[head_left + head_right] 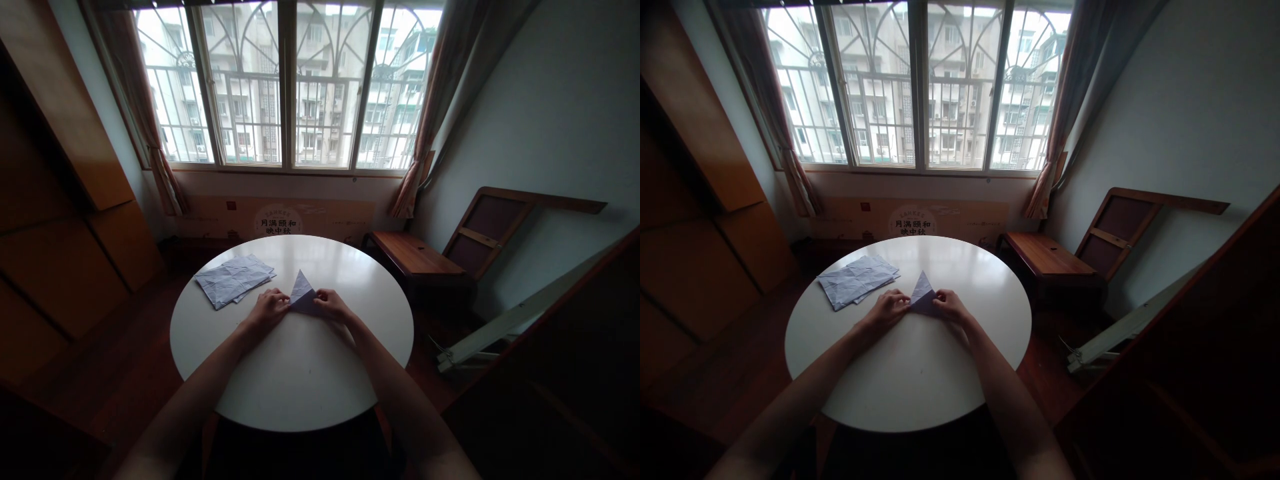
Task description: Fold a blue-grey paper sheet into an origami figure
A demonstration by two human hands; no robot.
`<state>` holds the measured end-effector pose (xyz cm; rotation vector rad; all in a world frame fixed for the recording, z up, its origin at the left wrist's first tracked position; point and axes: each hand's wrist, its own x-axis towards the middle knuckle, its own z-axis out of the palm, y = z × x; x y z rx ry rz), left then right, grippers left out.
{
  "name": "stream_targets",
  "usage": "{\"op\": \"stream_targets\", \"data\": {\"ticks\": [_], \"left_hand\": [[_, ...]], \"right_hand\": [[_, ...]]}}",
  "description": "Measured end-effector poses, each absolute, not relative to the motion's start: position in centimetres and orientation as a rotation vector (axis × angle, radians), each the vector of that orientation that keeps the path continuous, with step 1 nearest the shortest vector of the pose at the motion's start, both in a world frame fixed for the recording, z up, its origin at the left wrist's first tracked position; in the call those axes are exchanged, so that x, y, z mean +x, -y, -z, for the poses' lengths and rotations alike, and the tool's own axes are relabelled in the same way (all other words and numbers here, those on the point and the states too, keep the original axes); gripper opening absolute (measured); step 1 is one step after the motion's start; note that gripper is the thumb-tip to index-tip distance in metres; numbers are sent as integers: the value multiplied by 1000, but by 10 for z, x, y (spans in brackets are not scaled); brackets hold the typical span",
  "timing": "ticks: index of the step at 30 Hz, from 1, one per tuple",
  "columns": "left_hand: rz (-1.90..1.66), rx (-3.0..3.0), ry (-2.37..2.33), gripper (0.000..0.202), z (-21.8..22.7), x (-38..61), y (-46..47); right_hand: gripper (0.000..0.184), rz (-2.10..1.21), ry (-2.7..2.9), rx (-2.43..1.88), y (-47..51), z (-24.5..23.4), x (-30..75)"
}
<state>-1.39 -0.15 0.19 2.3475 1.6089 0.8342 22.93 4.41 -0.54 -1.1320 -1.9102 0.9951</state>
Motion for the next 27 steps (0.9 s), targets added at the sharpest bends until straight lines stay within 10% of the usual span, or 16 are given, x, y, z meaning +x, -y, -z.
{"op": "stream_targets", "data": {"ticks": [27], "left_hand": [[-864, 2311, -1571, 20, -7, -13, 4]], "right_hand": [[20, -798, 1889, -1138, -40, -4, 226]]}}
